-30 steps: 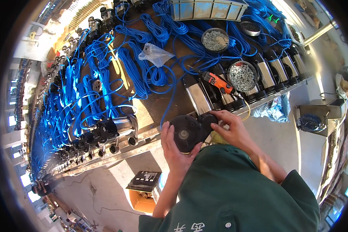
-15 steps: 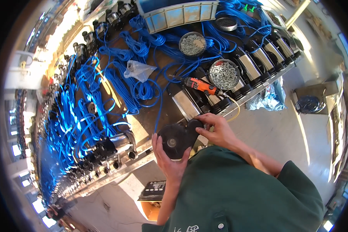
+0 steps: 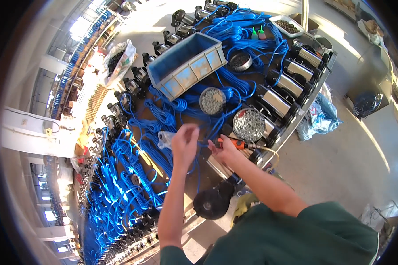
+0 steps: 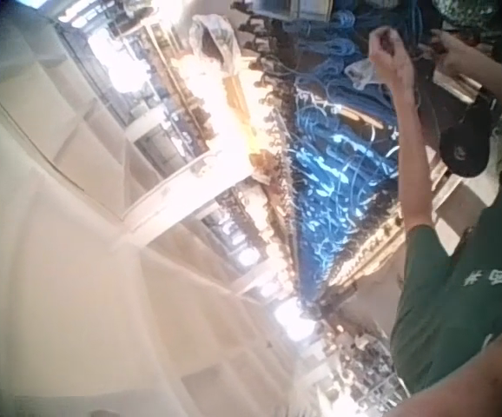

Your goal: The person assembles components for water pumps by hand-tightening screws into a circular base and using a pneumatic screwdriver to secure them, handling individual pump bodies and small screws from containers on an assembly line.

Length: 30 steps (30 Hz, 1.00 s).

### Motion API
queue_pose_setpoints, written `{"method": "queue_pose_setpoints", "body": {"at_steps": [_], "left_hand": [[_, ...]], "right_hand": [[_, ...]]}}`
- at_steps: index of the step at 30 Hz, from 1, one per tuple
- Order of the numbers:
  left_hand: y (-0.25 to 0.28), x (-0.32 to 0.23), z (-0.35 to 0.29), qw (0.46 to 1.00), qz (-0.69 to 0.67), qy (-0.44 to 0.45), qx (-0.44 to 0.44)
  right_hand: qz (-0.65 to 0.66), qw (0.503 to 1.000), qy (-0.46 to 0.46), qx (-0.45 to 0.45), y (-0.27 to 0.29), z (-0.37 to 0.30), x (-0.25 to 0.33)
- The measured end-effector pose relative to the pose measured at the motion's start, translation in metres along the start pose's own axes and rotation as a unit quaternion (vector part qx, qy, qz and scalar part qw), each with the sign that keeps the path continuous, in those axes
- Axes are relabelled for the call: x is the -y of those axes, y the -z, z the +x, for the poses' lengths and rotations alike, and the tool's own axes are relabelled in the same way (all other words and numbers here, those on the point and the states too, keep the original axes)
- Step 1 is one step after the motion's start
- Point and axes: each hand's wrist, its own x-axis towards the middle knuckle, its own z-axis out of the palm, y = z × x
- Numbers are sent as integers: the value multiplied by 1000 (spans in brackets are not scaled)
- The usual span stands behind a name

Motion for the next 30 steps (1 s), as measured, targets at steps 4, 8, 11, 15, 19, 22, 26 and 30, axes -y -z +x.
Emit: {"method": "queue_pose_setpoints", "body": {"at_steps": [4,8,11,15,19,22,26,30], "left_hand": [[-68,128,135,956,252,-117,94],[-127,157,171,919,342,-140,141],[-136,166,178,941,305,-82,121],[-111,189,182,910,-258,324,6],[-83,191,180,788,-448,417,62],[-78,164,174,802,-427,412,71],[-69,161,180,808,-395,413,141],[-79,174,177,859,-326,380,107]], "right_hand": [[73,995,-46,-42,8,39,-11],[49,993,-59,-87,2,18,-4],[51,991,-17,-121,-4,17,-6],[37,984,47,-168,-22,-14,-10],[-59,984,100,-132,-17,-18,-10],[-137,985,79,-66,-11,-47,-4],[-108,988,113,4,-3,-91,-15],[-107,976,179,62,8,-128,-35]]}}
